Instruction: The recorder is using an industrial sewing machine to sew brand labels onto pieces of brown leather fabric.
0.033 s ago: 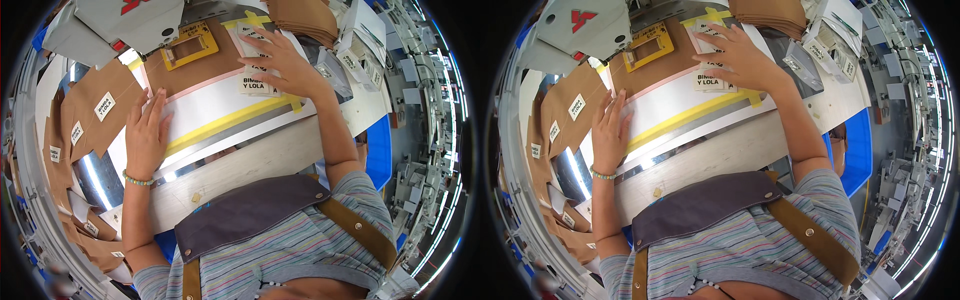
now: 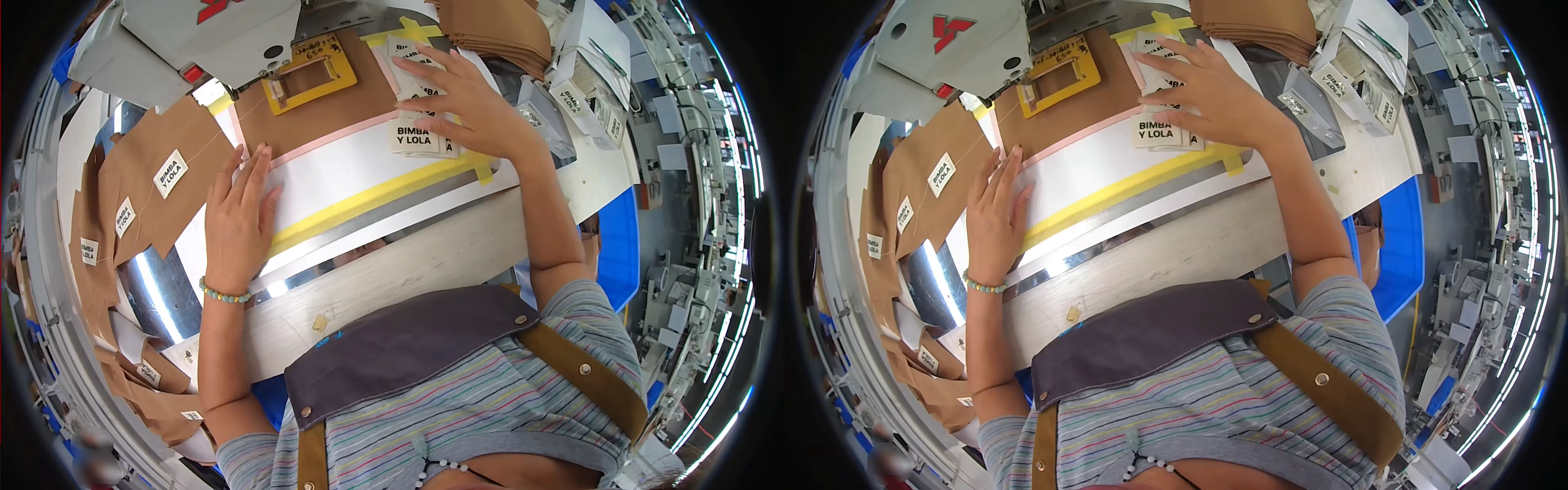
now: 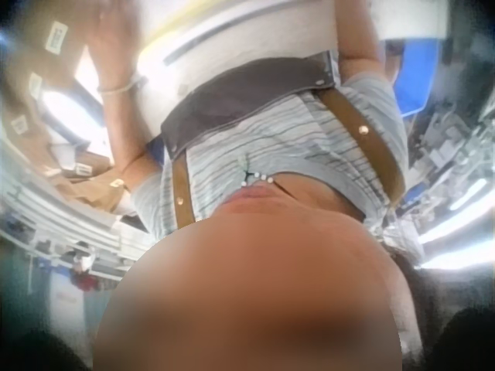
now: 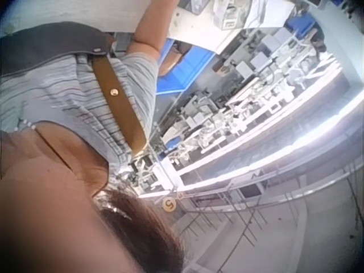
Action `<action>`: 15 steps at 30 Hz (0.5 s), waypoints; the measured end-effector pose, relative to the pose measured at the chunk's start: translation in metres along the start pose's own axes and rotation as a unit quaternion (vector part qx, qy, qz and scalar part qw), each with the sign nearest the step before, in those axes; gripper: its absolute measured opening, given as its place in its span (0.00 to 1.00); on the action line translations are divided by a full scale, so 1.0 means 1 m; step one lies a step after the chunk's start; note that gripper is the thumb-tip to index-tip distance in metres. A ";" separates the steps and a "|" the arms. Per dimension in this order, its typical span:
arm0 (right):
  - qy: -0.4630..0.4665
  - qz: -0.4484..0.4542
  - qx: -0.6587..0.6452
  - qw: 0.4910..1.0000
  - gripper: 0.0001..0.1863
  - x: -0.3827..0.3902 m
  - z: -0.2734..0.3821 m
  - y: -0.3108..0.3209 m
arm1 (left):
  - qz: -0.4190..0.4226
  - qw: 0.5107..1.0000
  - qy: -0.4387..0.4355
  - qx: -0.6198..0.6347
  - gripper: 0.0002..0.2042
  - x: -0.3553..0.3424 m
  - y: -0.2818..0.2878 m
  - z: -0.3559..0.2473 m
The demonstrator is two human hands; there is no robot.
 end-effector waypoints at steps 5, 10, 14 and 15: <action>-0.031 0.016 -0.001 0.999 0.20 0.013 -0.015 0.008 | 0.001 1.000 0.001 0.015 0.27 0.000 0.000 0.003; -0.022 -0.027 -0.044 0.998 0.21 0.009 -0.011 0.008 | -0.003 1.000 -0.005 0.005 0.26 -0.001 0.002 0.003; 0.014 -0.020 -0.048 0.999 0.24 -0.005 0.005 -0.005 | -0.036 0.999 -0.008 -0.003 0.24 0.001 0.009 0.003; 0.021 0.008 -0.018 1.000 0.25 -0.006 0.010 -0.010 | -0.035 0.999 -0.013 0.009 0.23 0.000 0.005 0.003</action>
Point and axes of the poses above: each hand's wrist, its own x-axis away from the middle knuckle, its own y-axis out of the back of the hand, z = x × y, the point moved 3 cm from there along -x, towards the middle knuckle, and after that the axes turned 13 degrees about y, right-handed, at the moved point
